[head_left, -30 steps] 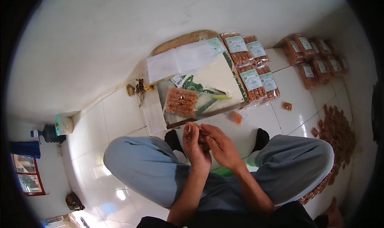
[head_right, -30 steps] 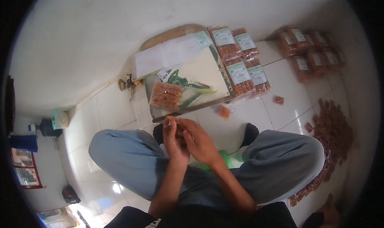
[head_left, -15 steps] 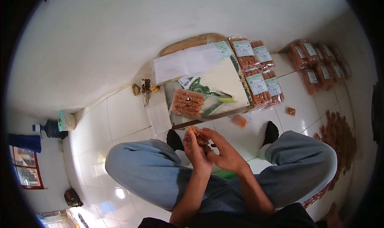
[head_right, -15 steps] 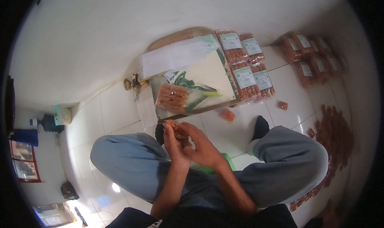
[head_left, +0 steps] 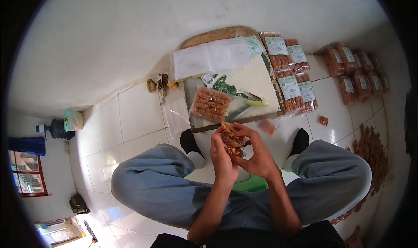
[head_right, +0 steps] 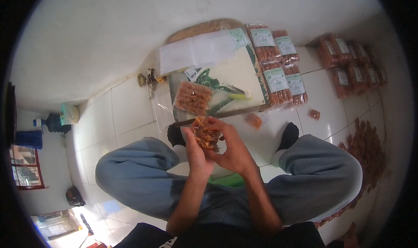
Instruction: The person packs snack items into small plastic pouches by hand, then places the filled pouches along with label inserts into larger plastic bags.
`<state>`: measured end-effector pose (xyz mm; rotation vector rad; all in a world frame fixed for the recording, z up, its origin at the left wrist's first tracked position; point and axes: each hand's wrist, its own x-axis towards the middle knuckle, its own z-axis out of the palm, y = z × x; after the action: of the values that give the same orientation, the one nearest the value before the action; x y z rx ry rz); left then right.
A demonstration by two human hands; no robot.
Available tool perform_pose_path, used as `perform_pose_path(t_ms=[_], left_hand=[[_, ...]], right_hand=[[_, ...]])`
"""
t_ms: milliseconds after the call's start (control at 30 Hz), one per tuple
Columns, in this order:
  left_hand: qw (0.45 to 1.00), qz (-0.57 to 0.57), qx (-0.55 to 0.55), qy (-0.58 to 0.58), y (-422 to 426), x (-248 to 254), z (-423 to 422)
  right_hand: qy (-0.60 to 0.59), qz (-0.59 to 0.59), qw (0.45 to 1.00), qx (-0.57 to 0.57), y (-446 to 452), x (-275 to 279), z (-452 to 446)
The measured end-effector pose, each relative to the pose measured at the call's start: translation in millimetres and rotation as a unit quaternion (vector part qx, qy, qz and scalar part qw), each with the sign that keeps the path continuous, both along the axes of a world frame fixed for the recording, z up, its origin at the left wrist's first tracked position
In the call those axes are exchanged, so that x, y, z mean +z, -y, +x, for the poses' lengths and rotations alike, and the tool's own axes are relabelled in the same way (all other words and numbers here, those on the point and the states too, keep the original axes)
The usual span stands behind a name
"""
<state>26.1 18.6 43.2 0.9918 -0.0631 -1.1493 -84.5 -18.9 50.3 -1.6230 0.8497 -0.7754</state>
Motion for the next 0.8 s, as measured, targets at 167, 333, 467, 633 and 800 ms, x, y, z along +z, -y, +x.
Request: perform_pose_path(t_ms=[167, 333, 467, 633, 800], left_hand=[[1.0, 0.021, -0.007, -0.006, 3.4, 5.1, 2.8], [0.998, 0.057, -0.006, -0.022, 6.7, -0.7, 3.5], [0.998, 0.062, -0.021, 0.014, 7.6, -6.9, 0.1], [0.997, 0.039, -0.063, 0.016, 5.5, -12.5, 2.4], [0.994, 0.043, -0.099, 0.013, 6.0, -11.7, 1.9]], right_hand=[[0.027, 0.012, 0.999, -0.024, -0.1, -2.6, 2.5], [-0.052, -0.076, 0.996, -0.003, 5.0, 2.0, -0.5], [-0.071, -0.09, 0.993, -0.02, 3.9, -4.6, -0.6], [-0.058, -0.122, 0.989, -0.062, 2.7, -14.0, -3.2], [-0.038, -0.109, 0.991, -0.071, 2.0, -18.7, -5.4]])
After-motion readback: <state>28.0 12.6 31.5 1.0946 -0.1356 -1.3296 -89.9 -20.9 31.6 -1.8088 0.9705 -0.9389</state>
